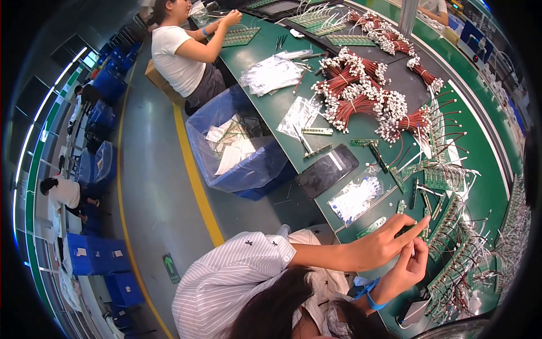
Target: The person connects wires and ribbon cables to circuit boards, presses the components into place, and sorts small connectors on the workbench.
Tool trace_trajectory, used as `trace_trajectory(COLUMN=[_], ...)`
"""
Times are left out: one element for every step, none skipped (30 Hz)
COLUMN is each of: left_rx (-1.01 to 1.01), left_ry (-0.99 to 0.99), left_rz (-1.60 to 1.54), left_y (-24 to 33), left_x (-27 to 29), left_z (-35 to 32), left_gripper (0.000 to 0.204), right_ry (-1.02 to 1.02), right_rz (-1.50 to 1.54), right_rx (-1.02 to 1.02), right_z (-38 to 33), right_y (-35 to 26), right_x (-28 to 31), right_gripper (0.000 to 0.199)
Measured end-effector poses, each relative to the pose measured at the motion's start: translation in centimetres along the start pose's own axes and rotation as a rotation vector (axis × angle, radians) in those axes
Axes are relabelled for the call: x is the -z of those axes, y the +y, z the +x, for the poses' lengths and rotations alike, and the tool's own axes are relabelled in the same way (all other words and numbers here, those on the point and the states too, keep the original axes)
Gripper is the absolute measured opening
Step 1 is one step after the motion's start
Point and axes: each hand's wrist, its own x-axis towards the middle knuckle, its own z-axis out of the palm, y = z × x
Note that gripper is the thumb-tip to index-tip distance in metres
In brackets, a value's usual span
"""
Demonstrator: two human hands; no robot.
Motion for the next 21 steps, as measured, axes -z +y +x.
trace_trajectory(left_rx=[0.002, 0.001, 0.012, 0.023, 0.022, 0.061, 0.099, 0.098, 0.108, 0.119, 0.123, 0.215, 0.321, 0.307, 0.299, 0.313, 0.326, 0.462, 0.595, 0.575, 0.554], left_ry=[0.001, 0.004, 0.012, 0.016, 0.017, 0.028, 0.032, 0.026, 0.016, -0.002, -0.027, -0.067, -0.117, -0.090, -0.068, -0.052, -0.033, -0.041, -0.044, -0.056, -0.061], left_rz=[-0.008, -0.006, -0.024, -0.044, -0.043, -0.044, -0.048, -0.056, -0.097, -0.151, -0.184, -0.264, -0.361, -0.296, -0.242, -0.267, -0.276, -0.393, -0.489, -0.502, -0.511], left_y=[0.1, 0.2, 0.3, 0.5, 0.6, 0.8, 0.8, 1.0, 1.3, 1.4, 1.4, 1.0, 1.1, 1.1, 0.8, 0.6, 0.9, 1.5, 2.0, 1.7, 1.3], left_x=[0.0, -0.1, -0.1, -0.2, -0.1, 0.1, 0.2, 0.2, 0.1, 0.0, 0.2, 0.9, 1.0, 1.4, 1.8, 2.1, 2.4, 2.5, 2.8, 2.6, 2.3], left_z=[-0.1, -0.2, -0.4, -0.5, -0.6, -0.7, -0.7, -0.7, -0.7, -0.8, -0.8, -0.6, -0.9, -0.9, -1.0, -0.7, -0.7, -0.6, -0.3, -0.4, -0.4], left_gripper=[0.055, 0.055, 0.056, 0.056, 0.056, 0.057, 0.059, 0.059, 0.060, 0.062, 0.062, 0.060, 0.059, 0.056, 0.052, 0.049, 0.046, 0.048, 0.050, 0.050, 0.049], right_ry=[-0.006, -0.012, -0.017, 0.007, 0.029, 0.028, 0.044, 0.062, 0.075, 0.068, 0.069, 0.043, 0.028, -0.009, -0.042, -0.048, -0.063, -0.058, -0.065, -0.045, -0.031], right_rz=[0.002, 0.006, 0.007, -0.026, -0.058, -0.058, -0.056, -0.056, -0.063, -0.045, -0.034, -0.007, 0.002, 0.033, 0.054, 0.086, 0.129, 0.147, 0.178, 0.164, 0.153], right_rx=[0.005, 0.011, 0.013, 0.033, 0.054, 0.055, 0.039, 0.022, 0.018, 0.042, 0.063, 0.039, 0.004, 0.022, 0.034, 0.049, 0.068, 0.074, 0.088, 0.091, 0.094], right_z=[-0.1, -0.2, -0.3, -0.4, -0.6, -0.8, -0.9, -1.1, -1.2, -1.2, -1.4, -1.3, -1.4, -1.4, -1.2, -1.0, -0.9, -0.8, -0.8, -0.8, -0.7], right_y=[0.0, -0.1, 0.0, 0.2, 0.3, 0.0, -0.4, -0.7, -0.6, -0.3, -0.3, -0.3, -0.6, -1.1, -1.1, -1.5, -1.7, -1.6, -1.6, -1.4, -1.0], right_x=[0.1, 0.1, 0.3, 0.5, 0.7, 1.0, 1.0, 1.0, 1.2, 1.2, 1.2, 0.7, 0.3, -0.1, -0.5, -0.9, -1.2, -1.2, -1.4, -1.5, -1.3], right_gripper=[0.003, 0.003, 0.003, 0.003, 0.004, 0.004, 0.005, 0.006, 0.006, 0.005, 0.004, 0.004, 0.004, 0.004, 0.005, 0.005, 0.005, 0.005, 0.005, 0.005, 0.005])
